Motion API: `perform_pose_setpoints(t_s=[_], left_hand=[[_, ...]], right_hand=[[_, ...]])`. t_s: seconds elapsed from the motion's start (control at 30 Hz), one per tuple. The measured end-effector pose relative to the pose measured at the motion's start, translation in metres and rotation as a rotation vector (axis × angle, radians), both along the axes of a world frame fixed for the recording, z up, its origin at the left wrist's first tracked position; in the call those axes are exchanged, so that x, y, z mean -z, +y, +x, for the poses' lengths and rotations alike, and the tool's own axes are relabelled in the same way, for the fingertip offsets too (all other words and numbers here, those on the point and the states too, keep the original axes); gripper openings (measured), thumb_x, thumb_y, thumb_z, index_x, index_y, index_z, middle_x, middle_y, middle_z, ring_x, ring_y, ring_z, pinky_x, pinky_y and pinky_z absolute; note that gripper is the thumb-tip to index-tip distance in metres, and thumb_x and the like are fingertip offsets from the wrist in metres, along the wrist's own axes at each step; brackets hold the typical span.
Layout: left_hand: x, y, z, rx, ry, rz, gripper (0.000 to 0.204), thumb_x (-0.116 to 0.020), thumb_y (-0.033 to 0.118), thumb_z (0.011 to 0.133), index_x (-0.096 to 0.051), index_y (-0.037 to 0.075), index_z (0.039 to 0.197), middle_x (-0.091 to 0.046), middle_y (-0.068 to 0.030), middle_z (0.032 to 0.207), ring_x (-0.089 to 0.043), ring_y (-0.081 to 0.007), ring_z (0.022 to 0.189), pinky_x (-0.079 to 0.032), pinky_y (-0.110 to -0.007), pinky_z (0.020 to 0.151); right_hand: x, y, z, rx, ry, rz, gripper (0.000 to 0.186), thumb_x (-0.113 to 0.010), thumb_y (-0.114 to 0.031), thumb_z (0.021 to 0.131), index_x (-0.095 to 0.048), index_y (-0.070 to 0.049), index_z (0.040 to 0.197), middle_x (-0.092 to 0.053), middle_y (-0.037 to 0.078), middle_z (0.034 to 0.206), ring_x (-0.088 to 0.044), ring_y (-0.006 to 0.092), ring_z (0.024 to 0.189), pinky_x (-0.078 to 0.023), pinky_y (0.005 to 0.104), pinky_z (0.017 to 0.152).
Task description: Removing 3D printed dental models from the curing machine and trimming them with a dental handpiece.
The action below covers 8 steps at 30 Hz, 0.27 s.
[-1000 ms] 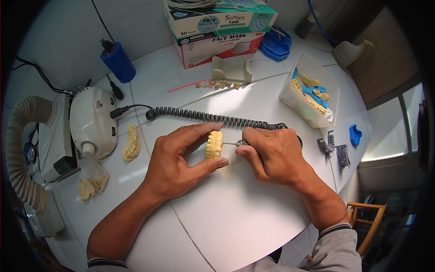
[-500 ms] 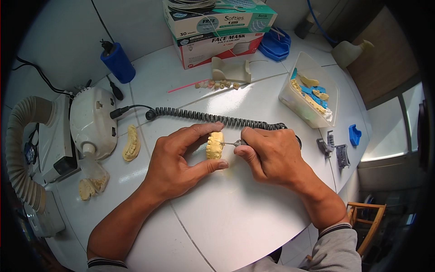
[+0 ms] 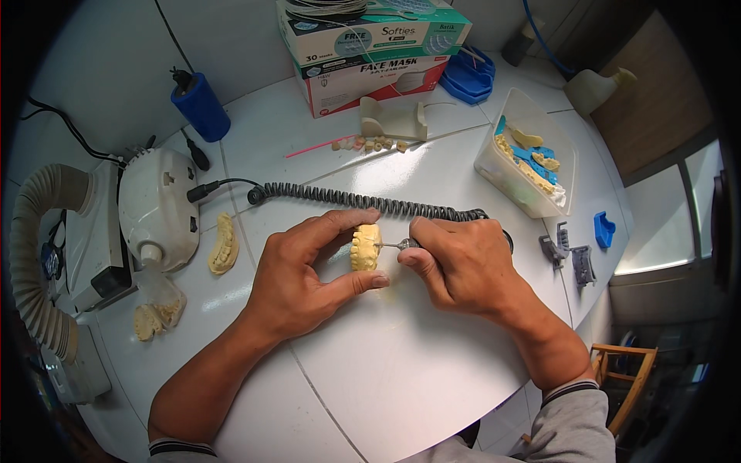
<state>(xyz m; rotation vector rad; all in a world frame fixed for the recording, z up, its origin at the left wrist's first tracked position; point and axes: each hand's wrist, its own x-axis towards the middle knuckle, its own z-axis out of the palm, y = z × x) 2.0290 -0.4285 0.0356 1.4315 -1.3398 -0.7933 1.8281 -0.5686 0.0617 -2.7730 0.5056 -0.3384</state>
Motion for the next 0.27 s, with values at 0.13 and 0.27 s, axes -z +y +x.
perform_pose_setpoints(t_s=[0.13, 0.27], left_hand=[[0.0004, 0.0005, -0.0003, 0.002, 0.018, 0.015, 0.065, -0.093, 0.016, 0.078, -0.067, 0.003, 0.135, -0.072, -0.0146, 0.13, -0.069, -0.0236, 0.122, -0.05, -0.038, 0.112], [0.0011, 0.0008, 0.0, 0.004, 0.019, 0.016, 0.065, -0.093, 0.016, 0.078, -0.066, 0.003, 0.136, -0.072, -0.015, 0.131, -0.068, -0.024, 0.124, -0.05, -0.038, 0.113]], right_hand=[[0.0, -0.0005, -0.0003, -0.009, 0.0, 0.004, 0.042, -0.059, -0.043, 0.104, -0.057, -0.009, 0.081, -0.062, 0.008, 0.065, -0.061, 0.0325, 0.051, -0.046, 0.0439, 0.049], [-0.0002, -0.0001, 0.0002, -0.002, 0.001, 0.0, 0.042, -0.059, -0.044, 0.104, -0.057, -0.009, 0.081, -0.062, 0.008, 0.065, -0.061, 0.0324, 0.051, -0.047, 0.044, 0.049]])
